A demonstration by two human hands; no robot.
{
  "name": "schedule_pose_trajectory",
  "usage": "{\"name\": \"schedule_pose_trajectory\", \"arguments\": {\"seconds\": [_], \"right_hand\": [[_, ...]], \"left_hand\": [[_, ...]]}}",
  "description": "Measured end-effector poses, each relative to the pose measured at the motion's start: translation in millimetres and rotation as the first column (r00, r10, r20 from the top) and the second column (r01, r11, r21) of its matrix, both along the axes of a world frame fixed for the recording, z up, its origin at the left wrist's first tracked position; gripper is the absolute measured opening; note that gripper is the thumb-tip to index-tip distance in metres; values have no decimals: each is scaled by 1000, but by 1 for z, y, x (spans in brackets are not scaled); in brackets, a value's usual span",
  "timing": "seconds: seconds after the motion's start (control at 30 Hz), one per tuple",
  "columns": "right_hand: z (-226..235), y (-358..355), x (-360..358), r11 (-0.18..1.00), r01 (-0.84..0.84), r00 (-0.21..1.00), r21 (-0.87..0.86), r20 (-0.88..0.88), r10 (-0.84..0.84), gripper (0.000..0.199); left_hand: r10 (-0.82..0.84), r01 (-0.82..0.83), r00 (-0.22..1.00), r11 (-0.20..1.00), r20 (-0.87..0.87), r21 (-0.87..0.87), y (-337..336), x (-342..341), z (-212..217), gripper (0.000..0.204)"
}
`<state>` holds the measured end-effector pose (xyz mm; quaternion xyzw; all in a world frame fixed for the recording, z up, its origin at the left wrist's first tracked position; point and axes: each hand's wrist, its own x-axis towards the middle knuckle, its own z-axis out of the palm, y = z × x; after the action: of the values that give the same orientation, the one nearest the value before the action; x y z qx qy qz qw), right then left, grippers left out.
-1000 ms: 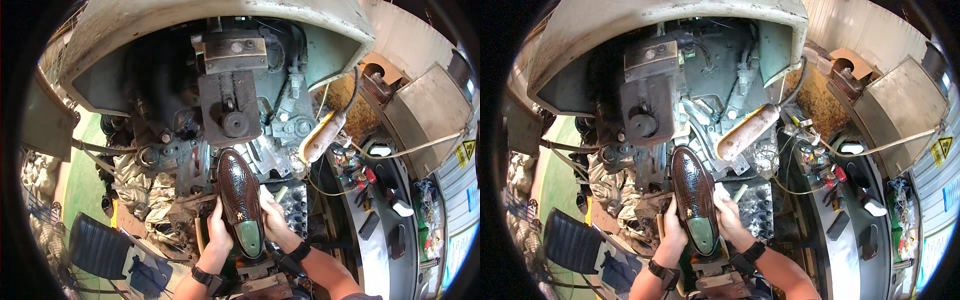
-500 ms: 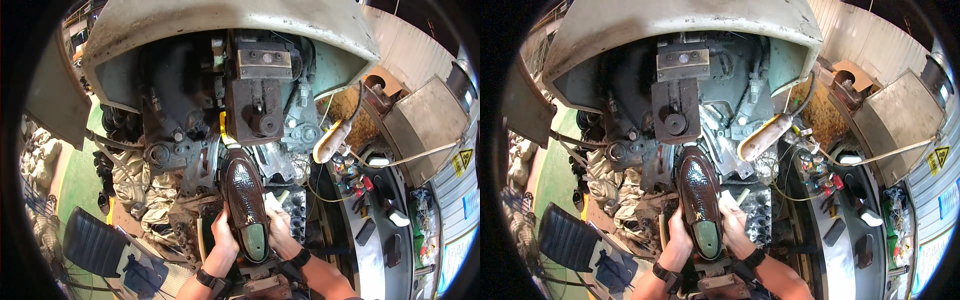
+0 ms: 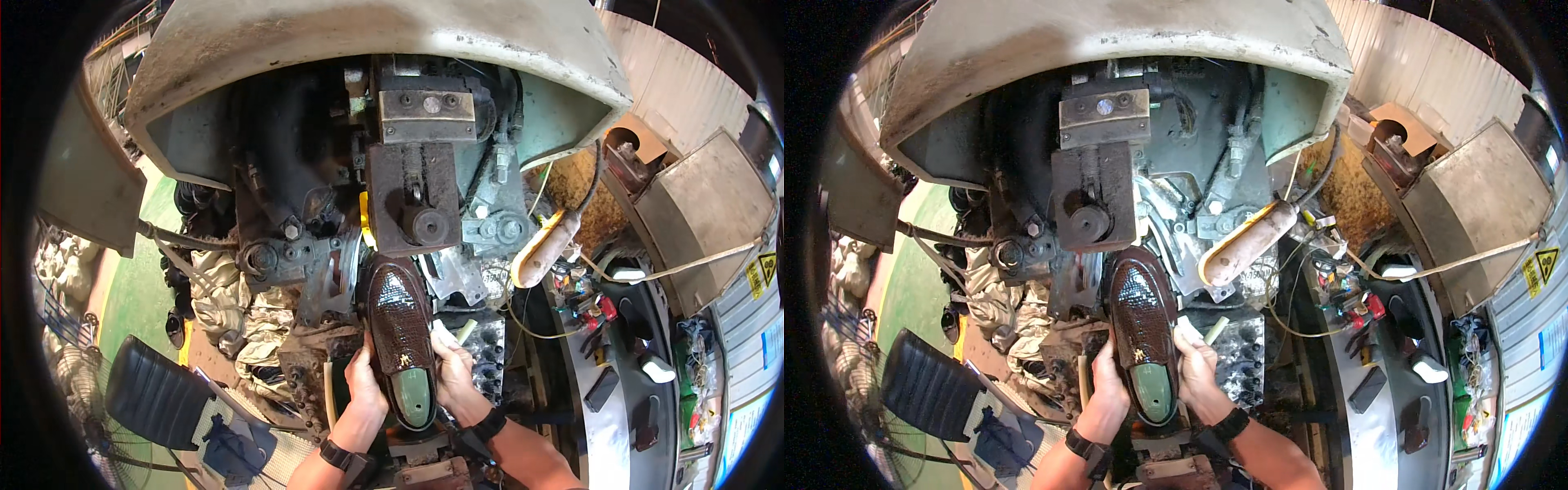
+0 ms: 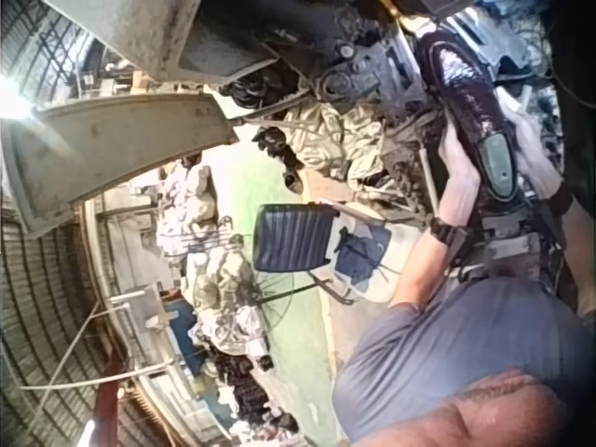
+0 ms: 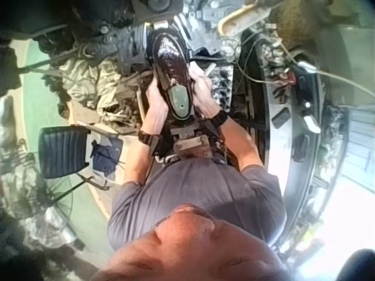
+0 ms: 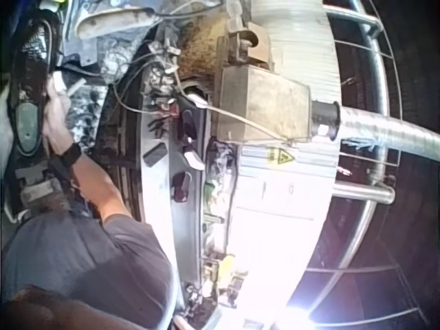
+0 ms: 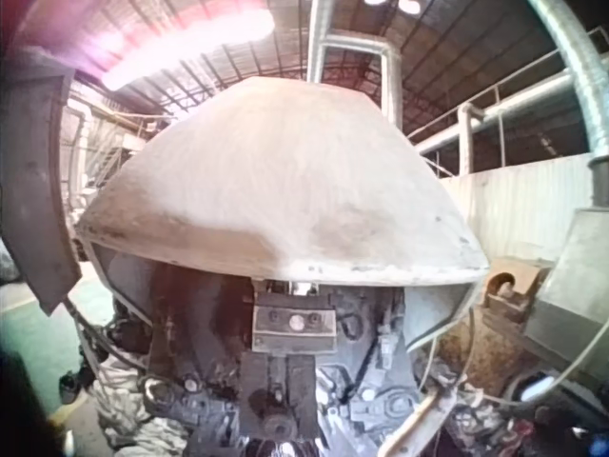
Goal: Using a lasting machine to shape and attach the upper of a shoe to the last.
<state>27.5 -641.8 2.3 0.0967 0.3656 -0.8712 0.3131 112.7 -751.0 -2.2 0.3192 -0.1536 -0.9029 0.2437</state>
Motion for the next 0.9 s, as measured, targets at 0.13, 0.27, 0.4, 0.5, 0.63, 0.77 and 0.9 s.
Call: {"name": "schedule_pose_trajectory", "arguments": {"seconds": [0.13,0.27,0.4,0.5,0.63,0.77,0.9], "right_hand": [[-17,-4,-10,997,-43,998,-66,50,46,20],[-21,-6,-13,997,-47,997,-62,59,51,21],[-17,-8,-14,995,-65,991,-72,112,73,26],[-15,-6,-13,994,-72,987,-86,138,84,30],[-19,-4,-12,994,-92,988,-52,120,98,34],[-7,-3,-7,992,-119,986,-46,113,123,33],[-6,7,-6,958,-255,963,128,-50,263,41]], "left_hand": [[77,-75,994,997,73,-34,-2,-8,-18,32],[68,-63,993,997,99,-53,-4,-10,-23,29],[48,-47,997,998,58,-29,-8,-11,-26,29],[6,-6,1000,1000,7,-3,-8,-9,-16,33],[-39,39,999,999,-22,11,-6,-7,-5,39],[-82,82,997,997,-14,11,-8,-2,3,43],[-117,124,992,965,45,-233,-13,7,-4,48]]}}
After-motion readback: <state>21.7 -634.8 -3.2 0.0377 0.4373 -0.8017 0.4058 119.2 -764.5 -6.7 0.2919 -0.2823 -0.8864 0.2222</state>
